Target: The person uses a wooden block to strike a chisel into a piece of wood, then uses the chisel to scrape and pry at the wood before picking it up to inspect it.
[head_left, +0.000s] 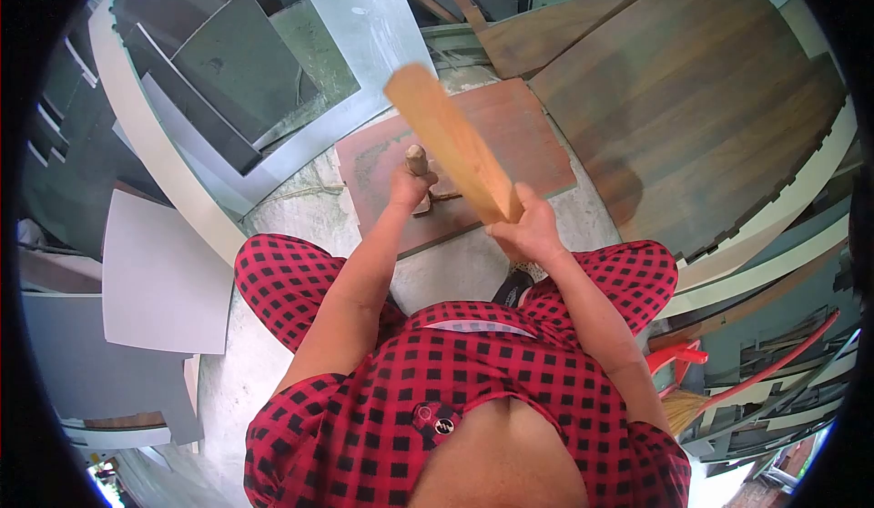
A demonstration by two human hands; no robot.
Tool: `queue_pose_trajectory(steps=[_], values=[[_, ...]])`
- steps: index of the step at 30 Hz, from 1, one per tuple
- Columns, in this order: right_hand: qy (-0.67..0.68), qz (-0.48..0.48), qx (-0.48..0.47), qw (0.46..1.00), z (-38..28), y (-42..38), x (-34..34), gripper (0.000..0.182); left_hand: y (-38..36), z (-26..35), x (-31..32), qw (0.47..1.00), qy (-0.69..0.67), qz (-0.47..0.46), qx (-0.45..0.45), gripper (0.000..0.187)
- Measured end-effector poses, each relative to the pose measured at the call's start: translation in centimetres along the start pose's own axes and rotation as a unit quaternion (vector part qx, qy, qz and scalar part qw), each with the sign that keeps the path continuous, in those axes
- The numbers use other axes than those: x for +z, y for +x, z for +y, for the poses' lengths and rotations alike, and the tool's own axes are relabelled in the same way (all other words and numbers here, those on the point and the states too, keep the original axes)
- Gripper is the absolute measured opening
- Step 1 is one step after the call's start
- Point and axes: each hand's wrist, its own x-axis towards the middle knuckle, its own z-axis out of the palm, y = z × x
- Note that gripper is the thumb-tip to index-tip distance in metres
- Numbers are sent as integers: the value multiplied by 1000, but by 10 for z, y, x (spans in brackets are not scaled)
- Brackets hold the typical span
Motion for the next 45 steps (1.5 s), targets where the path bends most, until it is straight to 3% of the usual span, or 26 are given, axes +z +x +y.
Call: queue_pose_trajectory(steps=[2,6,8,10,12,16,18,19,21,23,30,34,37,39,40,42,45], values=[[124,76,-40,989,-4,-1,-1,55,0,0,-3,1000,4,-9,-1,23],[103,65,-54,991,0,1,2,53,0,1,0,999,16,-5,44,24],[-141,-25,-5,990,8,5,10,54,-5,10,8,995,61,28,80,23],[-119,-40,8,992,-3,3,1,54,-10,22,5,985,109,61,116,23],[-97,-61,22,993,-5,1,-2,54,-18,24,3,998,35,8,56,21],[-56,-37,73,995,3,6,-4,56,-4,3,-14,998,45,-34,41,17],[-57,-37,106,992,14,13,-2,56,-4,-2,-28,988,-128,-5,-90,19],[-97,-53,146,983,24,17,1,57,-2,-14,-37,988,-127,-6,-90,19],[-136,-66,186,971,39,23,5,57,-3,-31,-49,928,-301,36,-219,36],[-192,-112,237,946,49,27,9,58,-8,-39,-55,919,-320,36,-228,39],[-241,-150,238,929,49,30,19,66,-15,-56,-61,879,-408,58,-241,36],[-263,-167,226,923,51,30,21,66,-17,-39,-53,875,-403,88,-253,33],[-268,-170,210,925,54,31,22,64,2,-12,-38,907,-321,90,-259,30],[-271,-171,207,924,55,30,24,63,2,9,-19,983,-121,14,-135,28],[-271,-170,202,926,56,31,24,64,-2,19,-11,983,-120,13,-135,28],[-270,-167,197,928,54,31,22,64,-6,38,1,999,27,-43,-14,28],[-266,-178,204,925,52,29,19,64,-4,54,7,999,1,-49,-14,27]])
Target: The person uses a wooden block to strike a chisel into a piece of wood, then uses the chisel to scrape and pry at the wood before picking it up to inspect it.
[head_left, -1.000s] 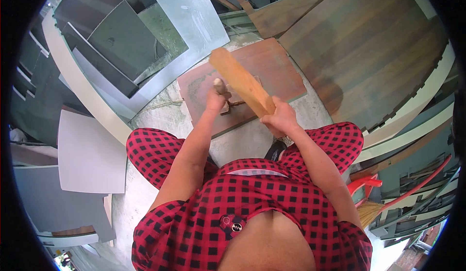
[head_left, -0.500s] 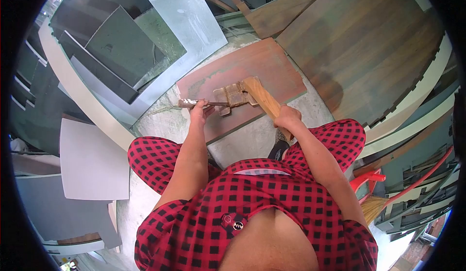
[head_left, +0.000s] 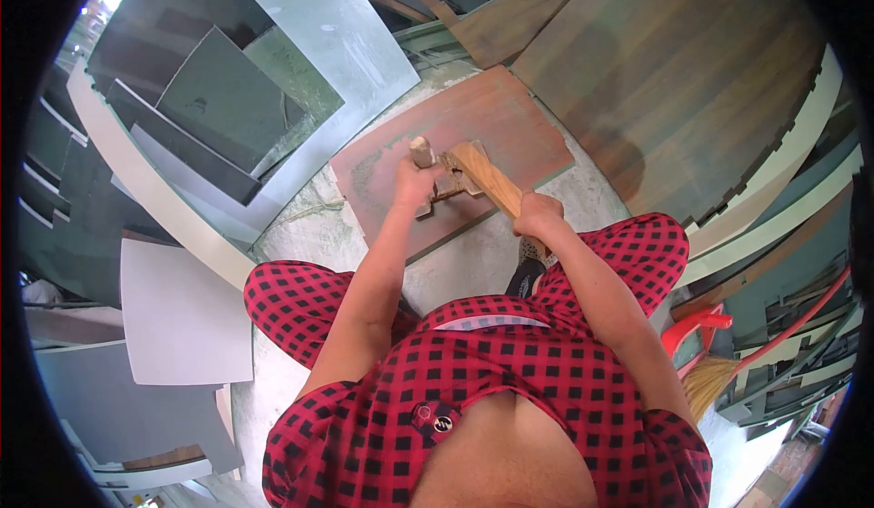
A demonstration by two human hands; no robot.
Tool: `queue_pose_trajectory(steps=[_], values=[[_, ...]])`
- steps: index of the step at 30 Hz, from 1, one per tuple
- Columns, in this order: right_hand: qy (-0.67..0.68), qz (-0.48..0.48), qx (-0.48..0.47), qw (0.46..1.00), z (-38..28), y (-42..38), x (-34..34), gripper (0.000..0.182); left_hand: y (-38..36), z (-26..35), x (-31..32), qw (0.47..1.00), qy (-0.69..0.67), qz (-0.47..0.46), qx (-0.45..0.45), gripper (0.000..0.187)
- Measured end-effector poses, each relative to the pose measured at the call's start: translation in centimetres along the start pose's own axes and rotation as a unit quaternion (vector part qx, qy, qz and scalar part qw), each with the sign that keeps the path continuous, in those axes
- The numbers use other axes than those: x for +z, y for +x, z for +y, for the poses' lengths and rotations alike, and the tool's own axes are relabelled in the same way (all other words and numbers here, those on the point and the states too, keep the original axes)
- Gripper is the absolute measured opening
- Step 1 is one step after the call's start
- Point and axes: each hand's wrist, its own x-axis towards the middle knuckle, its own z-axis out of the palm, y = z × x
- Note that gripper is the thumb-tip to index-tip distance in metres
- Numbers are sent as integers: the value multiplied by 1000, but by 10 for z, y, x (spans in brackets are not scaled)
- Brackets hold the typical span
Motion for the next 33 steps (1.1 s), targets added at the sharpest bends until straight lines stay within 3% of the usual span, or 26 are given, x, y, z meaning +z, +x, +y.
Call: queue_pose_trajectory(steps=[3,10,16,19,21,23,24,26,29,30,32,33], values=[[-1,11,0,1000,3,0,0,65,7,-2,-9,999,-24,35,34,23],[4,11,-5,1000,5,3,2,67,16,-36,-13,995,-49,80,18,18],[0,4,-4,1000,3,2,0,67,12,-33,-11,995,-16,103,-2,19],[18,13,-12,1000,4,-3,-9,67,9,-31,-6,990,59,117,54,15],[37,19,-22,999,6,-8,-13,68,6,-27,-3,992,65,101,36,27],[122,118,-89,981,7,-15,-12,65,6,-21,-3,992,72,99,27,29],[117,117,-93,982,5,-20,-16,65,5,-22,-3,992,80,95,14,31],[301,227,-185,908,1,-30,-22,60,6,-22,-4,993,69,94,16,31],[374,239,-226,867,-9,-41,-27,57,3,-19,-2,995,53,84,31,32],[376,240,-226,866,-12,-47,-31,57,2,-16,-2,995,45,79,39,32],[216,209,-182,936,-15,-57,-36,56,-3,-10,2,995,14,85,48,31],[217,210,-181,936,-14,-54,-33,56,-3,-11,4,994,-20,93,55,30]])
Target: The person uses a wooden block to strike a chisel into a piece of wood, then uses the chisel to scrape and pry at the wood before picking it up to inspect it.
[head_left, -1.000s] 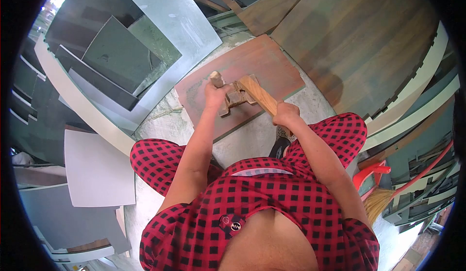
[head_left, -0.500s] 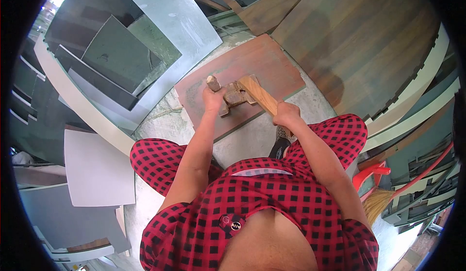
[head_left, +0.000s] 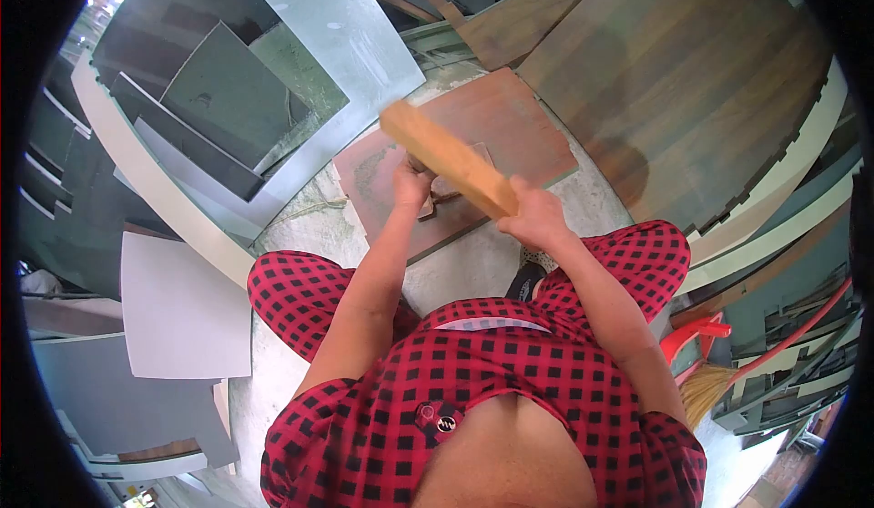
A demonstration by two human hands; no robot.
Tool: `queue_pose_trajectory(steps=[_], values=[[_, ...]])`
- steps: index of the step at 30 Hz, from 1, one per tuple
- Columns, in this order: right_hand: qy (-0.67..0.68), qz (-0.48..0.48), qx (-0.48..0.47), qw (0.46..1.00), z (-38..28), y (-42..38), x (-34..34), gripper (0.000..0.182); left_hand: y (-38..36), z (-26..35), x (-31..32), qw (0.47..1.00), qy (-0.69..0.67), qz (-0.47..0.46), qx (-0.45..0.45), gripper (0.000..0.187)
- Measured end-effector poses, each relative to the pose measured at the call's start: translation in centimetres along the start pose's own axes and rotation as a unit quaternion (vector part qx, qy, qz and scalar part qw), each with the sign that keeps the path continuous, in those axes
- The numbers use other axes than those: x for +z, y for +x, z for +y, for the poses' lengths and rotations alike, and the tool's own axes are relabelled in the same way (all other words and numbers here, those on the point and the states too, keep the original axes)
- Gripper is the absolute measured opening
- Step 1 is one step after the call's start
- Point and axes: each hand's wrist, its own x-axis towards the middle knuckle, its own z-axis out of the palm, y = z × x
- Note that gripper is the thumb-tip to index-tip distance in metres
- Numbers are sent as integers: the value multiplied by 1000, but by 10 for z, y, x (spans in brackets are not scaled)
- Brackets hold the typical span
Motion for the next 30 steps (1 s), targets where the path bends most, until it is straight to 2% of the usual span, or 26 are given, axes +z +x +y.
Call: queue_pose_trajectory(steps=[3,5,6,8,12,14,15,18,20,24,26,28,30], values=[[-32,-50,26,998,9,5,6,55,8,-15,-5,999,36,-14,-18,30],[61,5,-8,998,8,-2,-1,55,8,-19,-6,998,52,-18,-19,29],[60,4,-7,998,6,-2,-2,55,9,-22,-5,997,67,-22,-19,29],[199,73,-67,975,0,-4,-1,55,10,-29,-1,998,63,-20,-8,29],[194,79,-75,975,0,-4,7,54,8,-22,-1,998,52,-26,-3,29],[-51,-33,-45,997,9,1,14,55,5,-13,-1,998,65,-14,4,30],[-50,-31,-45,997,8,0,13,55,5,-13,-1,997,80,-2,10,30],[-12,-56,-38,998,3,-4,8,55,7,-22,-2,999,46,-20,8,29],[119,6,-56,991,3,-5,6,52,12,-37,-2,998,62,-27,5,29],[210,70,-72,973,0,-2,8,50,8,-25,-5,994,99,-38,-2,31],[40,15,-20,999,-5,-6,3,53,6,-21,-3,996,82,-32,16,31],[-2,-22,-15,1000,4,-1,14,53,6,-22,0,997,61,-24,31,31],[-42,-61,-11,997,3,1,15,53,6,-18,-2,972,219,6,82,28]])
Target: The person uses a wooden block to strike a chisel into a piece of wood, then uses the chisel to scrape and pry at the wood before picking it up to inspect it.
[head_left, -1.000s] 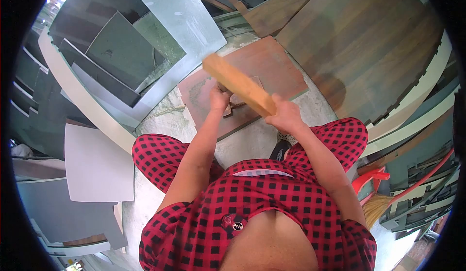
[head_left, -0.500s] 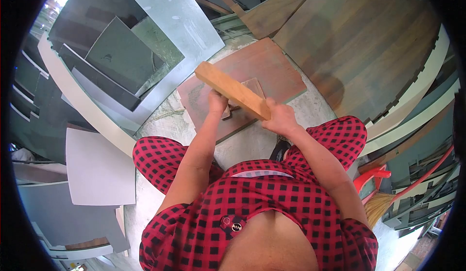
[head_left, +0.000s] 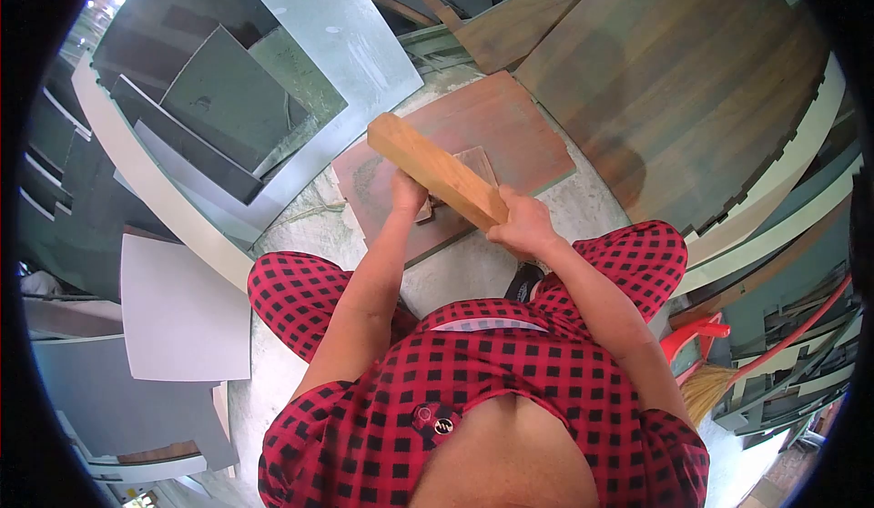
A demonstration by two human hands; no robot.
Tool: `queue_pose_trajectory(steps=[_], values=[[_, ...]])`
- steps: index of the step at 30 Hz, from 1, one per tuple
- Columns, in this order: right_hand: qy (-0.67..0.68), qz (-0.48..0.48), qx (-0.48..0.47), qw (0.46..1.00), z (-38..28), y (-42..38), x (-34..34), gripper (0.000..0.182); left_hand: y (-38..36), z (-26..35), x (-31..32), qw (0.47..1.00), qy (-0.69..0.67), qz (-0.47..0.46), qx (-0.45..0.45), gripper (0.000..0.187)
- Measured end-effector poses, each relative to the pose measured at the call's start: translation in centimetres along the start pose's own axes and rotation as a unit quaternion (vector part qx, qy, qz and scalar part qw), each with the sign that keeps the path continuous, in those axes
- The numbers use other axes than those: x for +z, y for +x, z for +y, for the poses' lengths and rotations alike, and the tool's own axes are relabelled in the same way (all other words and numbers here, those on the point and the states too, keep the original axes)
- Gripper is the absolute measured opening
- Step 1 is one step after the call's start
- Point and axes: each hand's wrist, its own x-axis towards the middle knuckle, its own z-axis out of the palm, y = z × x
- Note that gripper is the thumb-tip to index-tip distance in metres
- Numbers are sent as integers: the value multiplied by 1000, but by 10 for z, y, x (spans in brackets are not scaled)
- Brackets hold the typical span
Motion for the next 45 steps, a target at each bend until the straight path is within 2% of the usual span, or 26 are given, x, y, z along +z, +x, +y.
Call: queue_pose_trajectory(steps=[1,3,4,6,7,9,10,12,16,18,19,20,21,23,24,26,28,30,33,38,40,41,43,45], values=[[30,-9,18,999,-6,-2,-7,53,-1,2,-4,1000,-1,1,-3,28],[59,-20,37,997,-6,-3,-10,52,-3,4,-13,981,-168,-39,-89,21],[89,-5,56,994,-2,-2,-9,51,-2,-3,-15,981,-167,-41,-89,21],[119,12,76,990,6,2,-7,50,5,-24,-21,951,-247,-59,-175,18],[117,5,107,987,10,5,-6,51,5,-33,-23,951,-248,-59,-174,18],[116,-3,136,984,19,10,0,53,-1,-52,-30,877,-404,8,-260,25],[106,-5,156,982,25,12,3,52,-3,-59,-34,877,-405,8,-260,25],[94,-5,178,979,34,15,9,52,-5,-67,-36,828,-474,8,-300,28],[90,-15,176,980,35,16,15,51,3,-59,-23,835,-461,28,-299,27],[94,-15,171,981,30,15,13,51,7,-47,-9,941,-257,-13,-218,29],[93,-40,167,981,26,15,10,54,1,-26,-8,967,-184,-40,-172,30],[91,-63,163,980,23,15,9,57,-4,-1,-13,984,-110,-67,-123,32],[91,-63,164,980,22,16,9,57,-8,6,-12,984,-110,-67,-123,32],[62,-38,149,986,21,15,10,50,-13,18,-14,981,-129,-144,-13,28],[63,-39,150,986,22,15,10,50,-9,12,-13,981,-129,-145,-13,28],[21,-42,164,985,25,17,10,52,5,-11,-14,961,-232,-143,-38,23],[14,-58,172,983,28,17,9,53,14,-24,-26,934,-309,-88,-158,25],[6,-72,183,980,30,17,8,54,26,-26,-30,855,-392,73,-331,25],[-5,-77,188,979,30,15,8,55,30,-23,-41,856,-417,106,-288,22],[-7,-71,154,985,26,15,10,56,27,-9,-29,889,-394,87,-217,27],[-5,-72,162,984,27,16,12,57,22,-4,-23,917,-337,87,-196,18],[-2,-73,168,983,29,17,12,57,22,-7,-19,916,-338,86,-197,18],[-5,-78,170,982,29,17,10,57,24,-22,-7,952,-243,85,-163,19],[-6,-83,170,982,28,17,9,56,24,-28,-3,951,-250,84,-163,18]])
